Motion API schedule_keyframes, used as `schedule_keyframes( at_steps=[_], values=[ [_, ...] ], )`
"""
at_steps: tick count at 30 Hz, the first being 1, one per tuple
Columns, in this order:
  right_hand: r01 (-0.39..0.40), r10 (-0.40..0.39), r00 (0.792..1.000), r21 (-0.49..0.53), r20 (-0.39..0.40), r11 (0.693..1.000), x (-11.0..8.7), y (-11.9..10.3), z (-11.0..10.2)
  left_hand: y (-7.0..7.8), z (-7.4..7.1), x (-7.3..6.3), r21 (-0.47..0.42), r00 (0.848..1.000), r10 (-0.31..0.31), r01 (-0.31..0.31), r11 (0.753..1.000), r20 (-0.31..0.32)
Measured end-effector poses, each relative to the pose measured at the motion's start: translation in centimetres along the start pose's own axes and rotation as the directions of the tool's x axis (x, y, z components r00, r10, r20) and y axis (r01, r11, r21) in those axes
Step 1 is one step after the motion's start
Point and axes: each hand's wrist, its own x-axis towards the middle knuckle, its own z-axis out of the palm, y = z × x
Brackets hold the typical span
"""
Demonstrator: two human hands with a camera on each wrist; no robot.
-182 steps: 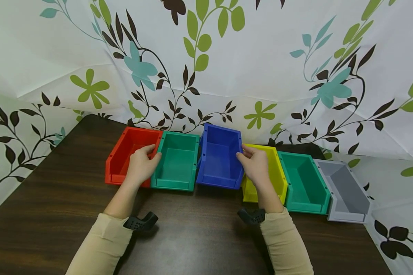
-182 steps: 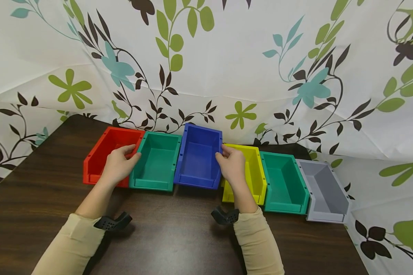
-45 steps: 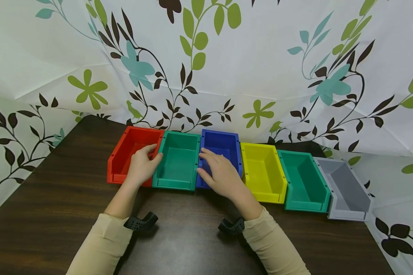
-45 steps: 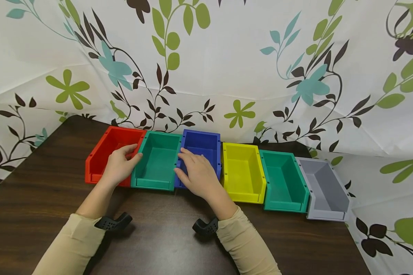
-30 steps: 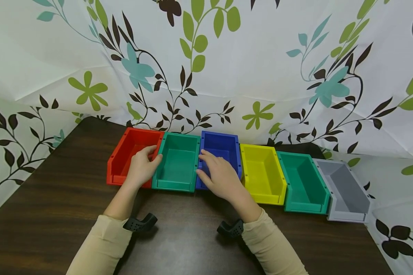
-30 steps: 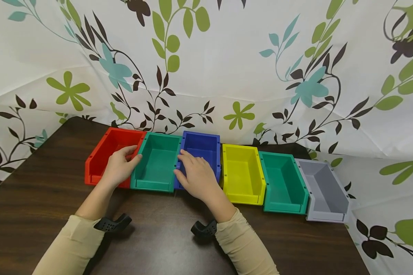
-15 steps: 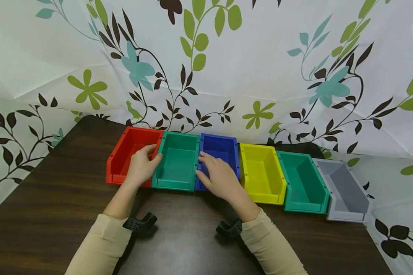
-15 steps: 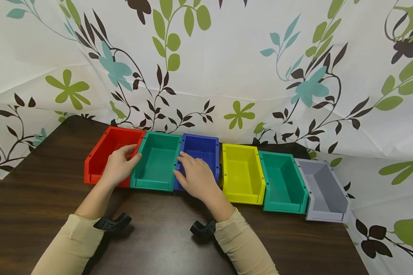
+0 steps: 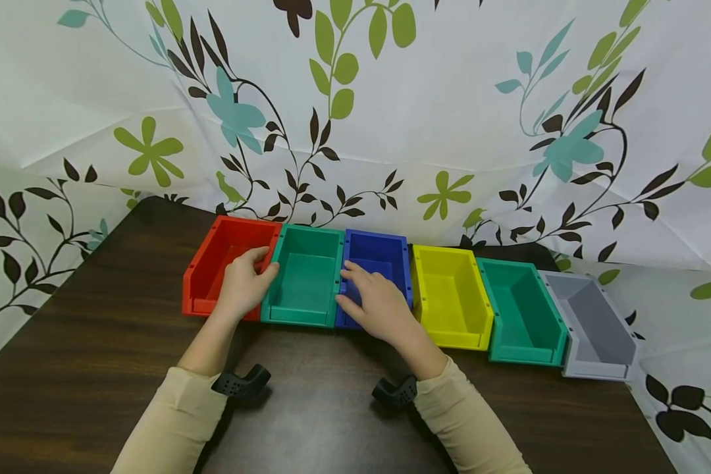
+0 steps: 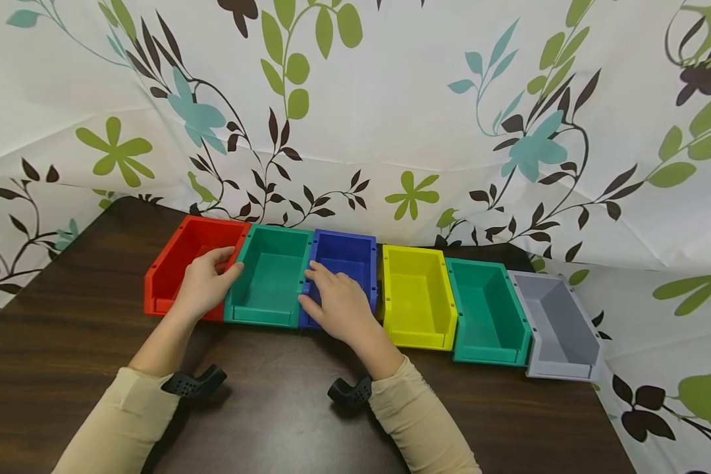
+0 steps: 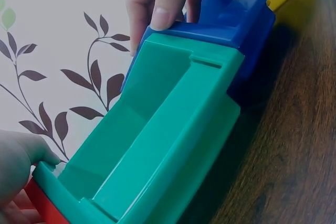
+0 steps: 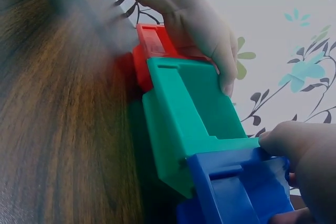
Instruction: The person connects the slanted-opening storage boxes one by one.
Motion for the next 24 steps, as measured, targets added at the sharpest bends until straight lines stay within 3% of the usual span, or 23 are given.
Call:
schedule_keyframes(
  at_steps=[8, 17, 24],
  values=[
    [-0.035, 0.035, 0.999, -0.01, 0.015, 0.999, 0.0, -0.4, 0.1, 0.1, 0.0, 0.0, 0.003, 1.0, -0.008, 0.008, 1.0, -0.004],
    [-0.077, 0.078, 0.997, -0.1, 0.007, 0.992, 0.2, -1.1, 0.7, 0.1, 0.1, 0.0, 0.029, 0.999, -0.004, 0.005, 1.0, -0.037],
    [-0.057, 0.057, 0.997, -0.009, 0.048, 0.998, -0.1, -0.3, 0.6, -0.2, 0.3, -0.3, 0.032, 0.999, 0.0, 0.002, 0.999, -0.051]
  ],
)
